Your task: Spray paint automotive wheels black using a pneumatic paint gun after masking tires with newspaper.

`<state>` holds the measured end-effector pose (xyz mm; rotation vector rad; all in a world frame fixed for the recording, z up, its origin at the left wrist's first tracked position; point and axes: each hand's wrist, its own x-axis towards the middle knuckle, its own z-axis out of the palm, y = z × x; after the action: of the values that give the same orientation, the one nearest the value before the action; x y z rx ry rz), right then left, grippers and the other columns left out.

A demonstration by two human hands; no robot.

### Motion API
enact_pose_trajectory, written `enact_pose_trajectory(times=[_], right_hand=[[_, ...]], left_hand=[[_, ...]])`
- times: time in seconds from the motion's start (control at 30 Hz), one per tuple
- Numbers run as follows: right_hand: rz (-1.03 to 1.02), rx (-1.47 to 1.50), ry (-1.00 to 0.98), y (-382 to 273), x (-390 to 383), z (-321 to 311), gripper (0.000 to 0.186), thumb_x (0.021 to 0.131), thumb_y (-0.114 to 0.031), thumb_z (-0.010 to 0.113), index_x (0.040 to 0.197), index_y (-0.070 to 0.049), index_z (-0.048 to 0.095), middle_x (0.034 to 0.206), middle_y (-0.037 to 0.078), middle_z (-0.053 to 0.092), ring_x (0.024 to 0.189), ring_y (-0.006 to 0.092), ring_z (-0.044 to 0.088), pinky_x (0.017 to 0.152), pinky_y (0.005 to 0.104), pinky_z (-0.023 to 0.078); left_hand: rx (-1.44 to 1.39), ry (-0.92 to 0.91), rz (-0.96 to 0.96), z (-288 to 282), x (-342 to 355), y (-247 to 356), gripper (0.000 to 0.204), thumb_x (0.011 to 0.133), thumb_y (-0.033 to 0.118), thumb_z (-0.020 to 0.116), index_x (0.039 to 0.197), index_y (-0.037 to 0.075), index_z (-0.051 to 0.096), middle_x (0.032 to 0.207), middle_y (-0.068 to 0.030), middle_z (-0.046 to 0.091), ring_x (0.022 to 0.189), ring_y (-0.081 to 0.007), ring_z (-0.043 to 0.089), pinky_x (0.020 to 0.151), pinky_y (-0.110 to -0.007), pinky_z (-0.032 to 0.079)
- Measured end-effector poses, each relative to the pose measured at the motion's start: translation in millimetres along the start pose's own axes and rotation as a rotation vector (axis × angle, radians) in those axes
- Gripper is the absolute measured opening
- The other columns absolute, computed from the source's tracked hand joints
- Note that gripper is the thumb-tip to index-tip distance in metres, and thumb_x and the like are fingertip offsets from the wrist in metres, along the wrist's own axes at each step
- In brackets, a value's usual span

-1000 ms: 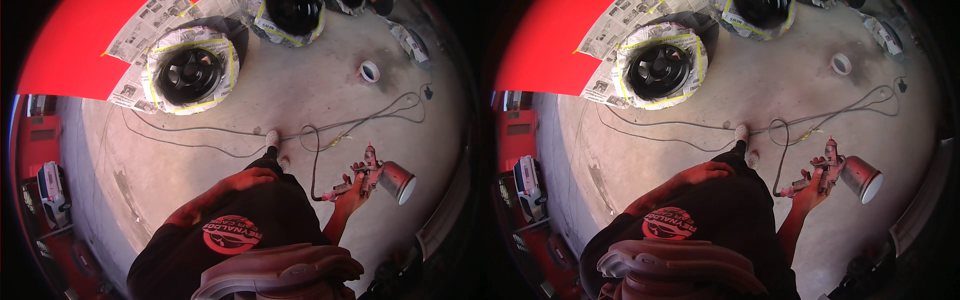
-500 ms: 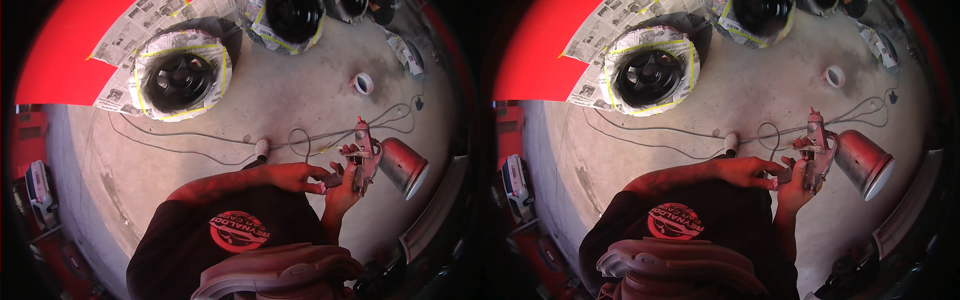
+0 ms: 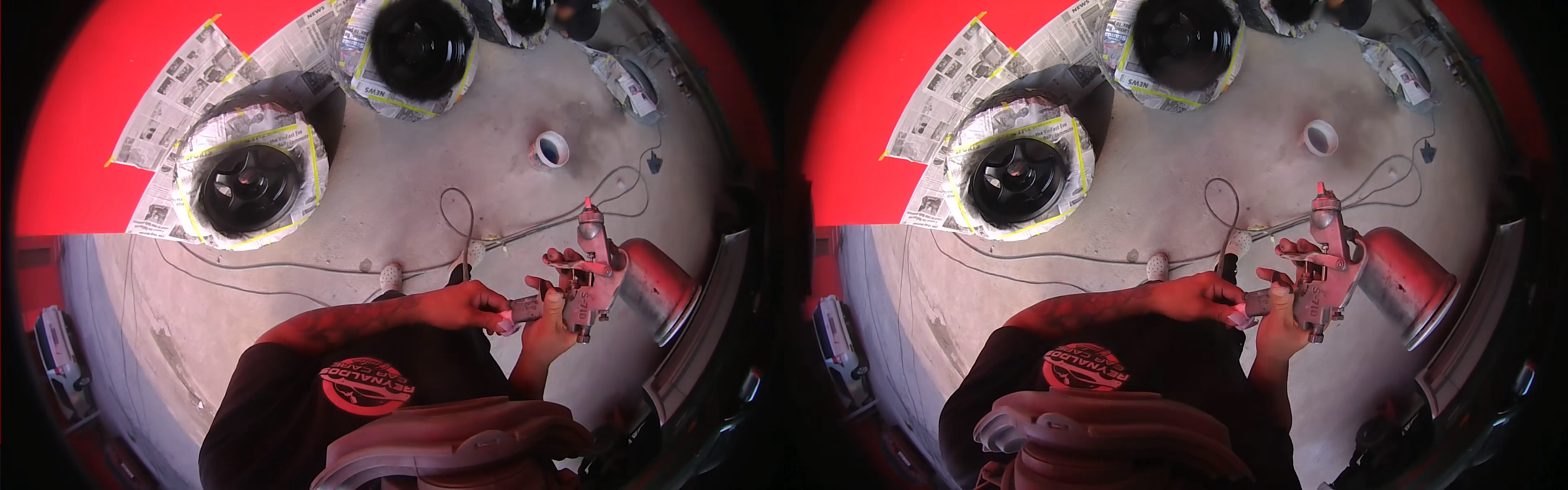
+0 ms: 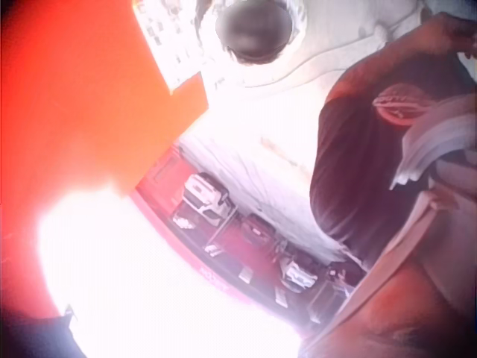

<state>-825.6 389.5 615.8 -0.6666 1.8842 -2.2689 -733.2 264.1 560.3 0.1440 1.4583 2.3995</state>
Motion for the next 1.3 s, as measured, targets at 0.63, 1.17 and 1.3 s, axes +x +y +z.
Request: enact_pose_trajectory(times=[0.63, 1.17, 1.3], right_hand=[[0.150, -0.039, -0.070, 35.3, 189.7, -83.0, 0.049, 0.094, -0.012, 0.058, 0.135, 0.008, 0.040, 0.125, 0.021, 0.056, 0.108, 0.0298, 0.062, 0.070, 0.0326, 0.058], [0.394, -0.151, -0.140, 64.6, 277.4, -39.2, 0.046, 0.091, 0.001, 0.056, 0.136, 0.003, 0.046, 0.119, 0.016, 0.061, 0.106, 0.0246, 0.064, 0.066, 0.0311, 0.060], [0.393, -0.136, 0.033, 70.1, 296.0, -36.0, 0.048, 0.091, -0.002, 0.061, 0.137, 0.003, 0.045, 0.120, 0.016, 0.061, 0.105, 0.0254, 0.065, 0.065, 0.0311, 0.061]], left_hand=[[0.465, 0.197, -0.116, -28.1, 177.3, 84.0, 0.043, 0.093, 0.035, 0.064, 0.119, 0.002, 0.065, 0.113, -0.0170, 0.069, 0.099, -0.0235, 0.066, 0.085, -0.034, 0.050], [0.144, 0.313, -0.229, -192.0, 101.5, 66.1, 0.054, 0.101, 0.046, 0.048, 0.136, 0.005, 0.055, 0.127, -0.0132, 0.063, 0.118, -0.0225, 0.056, 0.104, -0.035, 0.040], [0.133, 0.299, -0.356, -233.9, 100.6, 92.7, 0.057, 0.098, 0.048, 0.053, 0.134, 0.004, 0.056, 0.124, -0.0132, 0.064, 0.117, -0.0208, 0.057, 0.104, -0.033, 0.040]])
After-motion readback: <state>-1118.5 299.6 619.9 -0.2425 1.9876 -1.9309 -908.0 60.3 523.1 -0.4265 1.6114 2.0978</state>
